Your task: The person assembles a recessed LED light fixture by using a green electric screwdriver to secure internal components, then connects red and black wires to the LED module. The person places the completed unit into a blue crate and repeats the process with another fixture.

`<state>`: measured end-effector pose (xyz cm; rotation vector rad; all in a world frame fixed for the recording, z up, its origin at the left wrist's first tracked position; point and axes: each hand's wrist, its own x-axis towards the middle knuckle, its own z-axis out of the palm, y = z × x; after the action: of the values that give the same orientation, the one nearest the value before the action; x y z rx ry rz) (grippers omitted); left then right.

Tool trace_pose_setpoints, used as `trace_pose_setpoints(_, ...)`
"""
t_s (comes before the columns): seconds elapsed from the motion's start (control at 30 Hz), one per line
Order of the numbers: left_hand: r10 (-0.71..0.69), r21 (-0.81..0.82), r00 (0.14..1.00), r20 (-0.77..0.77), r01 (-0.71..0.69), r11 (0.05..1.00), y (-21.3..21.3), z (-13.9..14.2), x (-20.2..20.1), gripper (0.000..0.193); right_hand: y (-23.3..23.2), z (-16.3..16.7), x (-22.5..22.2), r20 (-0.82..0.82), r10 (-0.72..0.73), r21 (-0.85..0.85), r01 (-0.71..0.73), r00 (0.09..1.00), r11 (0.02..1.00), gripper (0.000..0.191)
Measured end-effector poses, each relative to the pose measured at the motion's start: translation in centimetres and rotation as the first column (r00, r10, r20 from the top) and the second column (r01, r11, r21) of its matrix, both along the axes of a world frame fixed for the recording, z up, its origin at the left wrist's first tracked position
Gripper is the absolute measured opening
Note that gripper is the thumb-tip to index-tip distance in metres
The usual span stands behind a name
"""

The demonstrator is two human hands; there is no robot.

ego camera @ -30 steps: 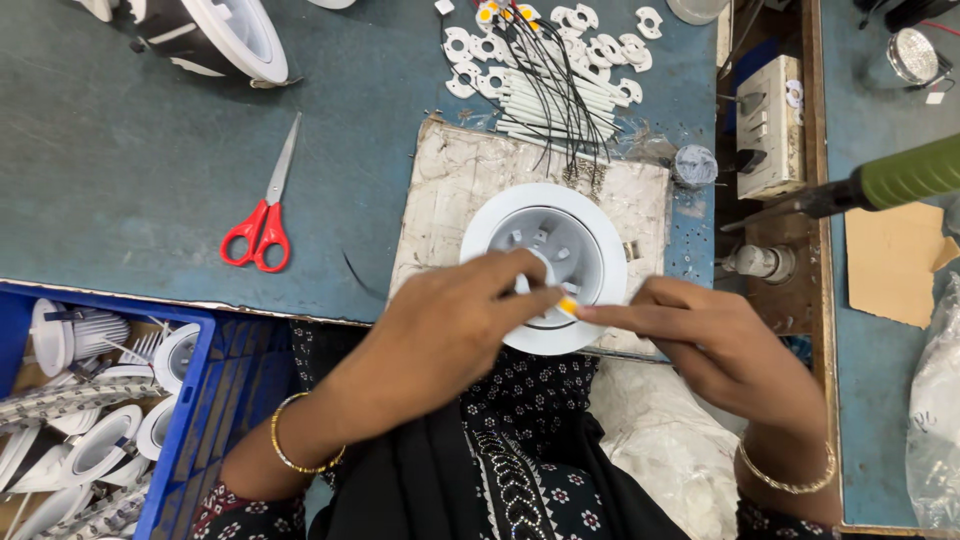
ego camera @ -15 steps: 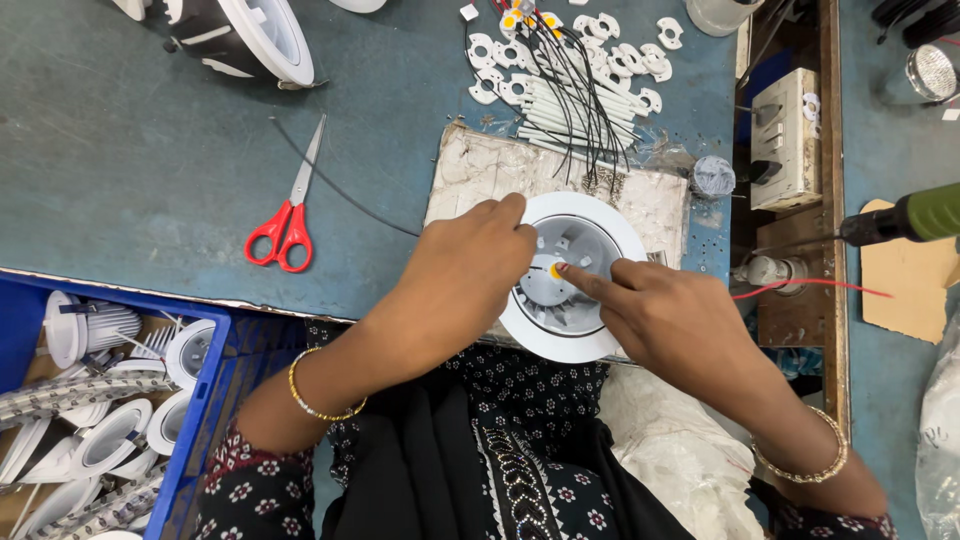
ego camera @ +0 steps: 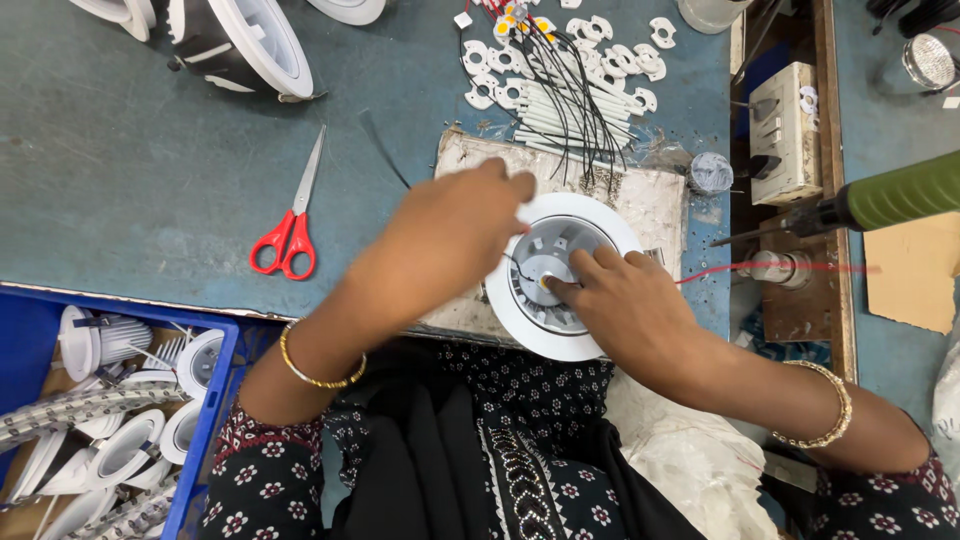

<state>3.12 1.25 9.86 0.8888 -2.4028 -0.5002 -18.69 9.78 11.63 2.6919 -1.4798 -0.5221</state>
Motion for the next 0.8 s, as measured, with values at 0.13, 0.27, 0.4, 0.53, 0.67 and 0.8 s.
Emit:
trace_pose_setpoints(0.13,0.088,-0.016,0.991,-0.099,-0.09,0.996,-8.1,-4.1,1.6,0.025,-0.3,-0.4,0.0,-0.001,0.06,-0.035,-0.06,0.998,0.998,0.056)
trace_pose_setpoints(0.27,0.197,0.188,0.97,0.143,-0.222,0.957,-17.6,-9.6,-0.4,0.034,-0.7,0.2,0.5,0.022,0.075,-0.023,-0.074,0.997,0.997,0.049)
trace_pose_setpoints(0.4,0.253,0.104,0.961,0.111,-0.264,0.959,-20.6,-13.9,-2.8,0.048,1.1,2.9,-0.1,0.299,0.168,-0.244,-0.095,0.939,0.965,0.057)
trace_pose_setpoints(0.53,0.339,0.07,0.941,-0.014,-0.337,0.939,-19.9,-15.6,-3.8,0.044,7.4,4.1,-4.1,0.674,0.123,-0.577,0.414,0.729,0.704,0.032)
trace_pose_setpoints(0.67,0.312,-0.036,0.949,-0.041,-0.314,0.949,-20.2,-16.3,-3.5,0.033,9.3,-1.5,-8.5,0.882,0.332,-0.441,0.831,0.333,0.34,0.033)
trace_pose_setpoints(0.8,0.222,-0.385,0.97,0.095,-0.17,0.907,-21.0,-17.1,-3.7,0.023,8.3,-9.6,-8.9,0.979,0.187,-0.156,0.893,0.083,0.423,0.025)
